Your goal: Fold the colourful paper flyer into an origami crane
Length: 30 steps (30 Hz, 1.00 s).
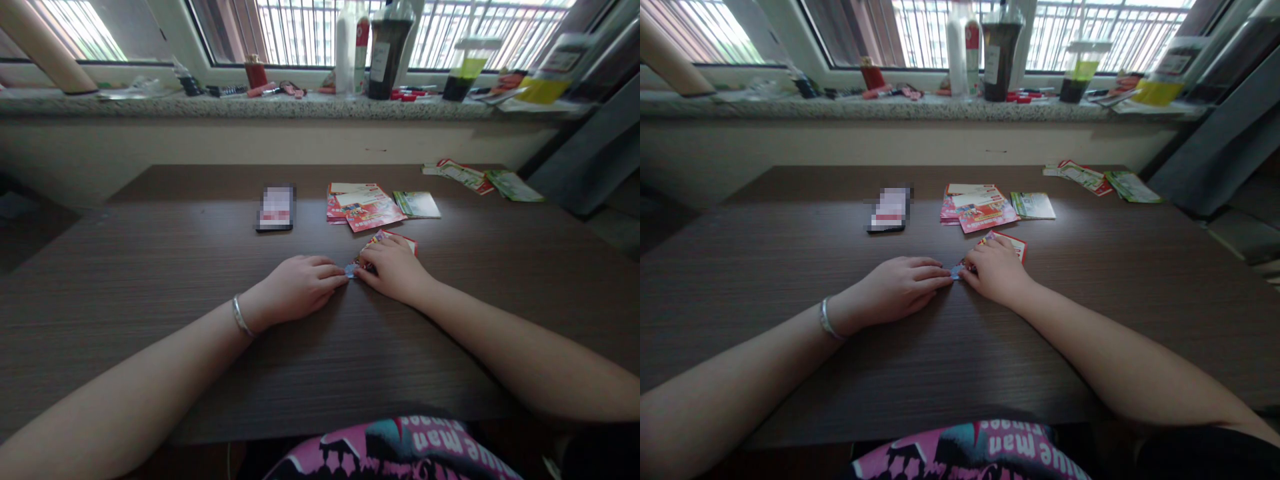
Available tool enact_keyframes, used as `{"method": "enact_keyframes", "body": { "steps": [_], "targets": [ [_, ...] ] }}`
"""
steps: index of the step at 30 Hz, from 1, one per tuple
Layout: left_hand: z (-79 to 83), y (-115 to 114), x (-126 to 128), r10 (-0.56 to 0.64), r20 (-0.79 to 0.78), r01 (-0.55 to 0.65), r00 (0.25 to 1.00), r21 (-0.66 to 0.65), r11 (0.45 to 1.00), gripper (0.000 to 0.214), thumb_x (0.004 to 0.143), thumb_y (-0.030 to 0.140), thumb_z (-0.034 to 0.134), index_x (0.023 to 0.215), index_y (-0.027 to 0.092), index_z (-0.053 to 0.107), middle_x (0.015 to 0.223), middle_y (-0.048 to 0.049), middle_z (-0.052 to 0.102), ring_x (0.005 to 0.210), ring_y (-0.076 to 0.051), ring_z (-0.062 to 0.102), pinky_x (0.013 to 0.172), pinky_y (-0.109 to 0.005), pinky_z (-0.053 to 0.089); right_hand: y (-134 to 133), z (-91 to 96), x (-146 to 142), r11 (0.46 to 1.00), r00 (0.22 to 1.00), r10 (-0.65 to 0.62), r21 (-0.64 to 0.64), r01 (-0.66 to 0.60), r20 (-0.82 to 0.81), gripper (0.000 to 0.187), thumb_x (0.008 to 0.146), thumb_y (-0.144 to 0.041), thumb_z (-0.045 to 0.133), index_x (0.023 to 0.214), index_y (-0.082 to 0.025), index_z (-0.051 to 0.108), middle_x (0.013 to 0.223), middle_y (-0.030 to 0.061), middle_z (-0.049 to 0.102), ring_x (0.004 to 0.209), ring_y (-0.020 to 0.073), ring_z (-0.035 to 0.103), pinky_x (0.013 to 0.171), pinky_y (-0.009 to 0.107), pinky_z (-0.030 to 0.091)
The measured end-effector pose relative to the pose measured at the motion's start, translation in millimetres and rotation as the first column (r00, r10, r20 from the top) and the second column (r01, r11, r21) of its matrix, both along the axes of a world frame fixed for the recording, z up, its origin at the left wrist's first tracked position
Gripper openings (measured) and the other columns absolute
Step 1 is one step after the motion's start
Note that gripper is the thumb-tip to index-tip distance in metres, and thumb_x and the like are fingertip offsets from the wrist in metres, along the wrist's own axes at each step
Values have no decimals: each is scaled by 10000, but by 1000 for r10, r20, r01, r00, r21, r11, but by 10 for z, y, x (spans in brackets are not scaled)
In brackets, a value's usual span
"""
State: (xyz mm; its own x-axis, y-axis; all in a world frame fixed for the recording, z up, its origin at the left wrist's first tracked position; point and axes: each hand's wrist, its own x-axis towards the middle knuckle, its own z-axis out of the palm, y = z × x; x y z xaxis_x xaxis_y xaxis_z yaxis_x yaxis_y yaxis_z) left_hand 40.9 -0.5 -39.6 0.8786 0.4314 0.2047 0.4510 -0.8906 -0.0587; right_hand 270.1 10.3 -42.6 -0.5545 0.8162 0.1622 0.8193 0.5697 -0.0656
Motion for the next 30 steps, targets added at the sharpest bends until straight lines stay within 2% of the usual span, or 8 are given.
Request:
{"method": "enact_keyframes", "body": {
  "steps": [4,10,17,25,30],
  "targets": [
    [7,-26,21,19,15,-19,1000,-11,1000,327,918,204,491,1214,167,625,1135,-92,681,1057,-211,622,902,-371,536,44,-12,-3,999,1000,-9,-45,8,-26,252,891,-437,551,843,-225,678,891,43,719,948,239,588,1003,432,315],
    [37,-46,38,42,18,-42,999,-22,999,316,917,214,491,1193,165,637,1136,-88,677,1035,-210,626,907,-366,534,54,-15,-7,999,999,-11,-43,9,-33,255,891,-434,554,817,-224,679,875,40,718,935,240,591,989,428,331],
    [15,-44,49,58,-20,-58,998,-16,998,319,922,217,474,1196,156,625,1138,-89,669,1046,-221,611,901,-364,530,57,13,-20,997,1000,-21,-70,19,-22,265,890,-437,552,816,-218,680,880,43,719,930,250,587,908,406,360],
    [155,-82,41,88,-119,-95,989,-54,994,319,865,179,544,1171,170,634,1111,-85,669,1039,-224,619,882,-360,530,59,-1,-9,996,999,-22,-87,20,-23,265,893,-436,542,827,-216,674,893,53,713,933,244,582,879,396,361],
    [169,-47,-14,68,-139,-77,988,-65,995,296,870,162,530,1138,189,653,1109,-67,676,1008,-210,631,872,-345,526,54,-17,16,998,1000,-15,-67,13,-21,258,890,-434,550,829,-213,668,894,56,710,922,246,578,858,397,363]
  ]
}}
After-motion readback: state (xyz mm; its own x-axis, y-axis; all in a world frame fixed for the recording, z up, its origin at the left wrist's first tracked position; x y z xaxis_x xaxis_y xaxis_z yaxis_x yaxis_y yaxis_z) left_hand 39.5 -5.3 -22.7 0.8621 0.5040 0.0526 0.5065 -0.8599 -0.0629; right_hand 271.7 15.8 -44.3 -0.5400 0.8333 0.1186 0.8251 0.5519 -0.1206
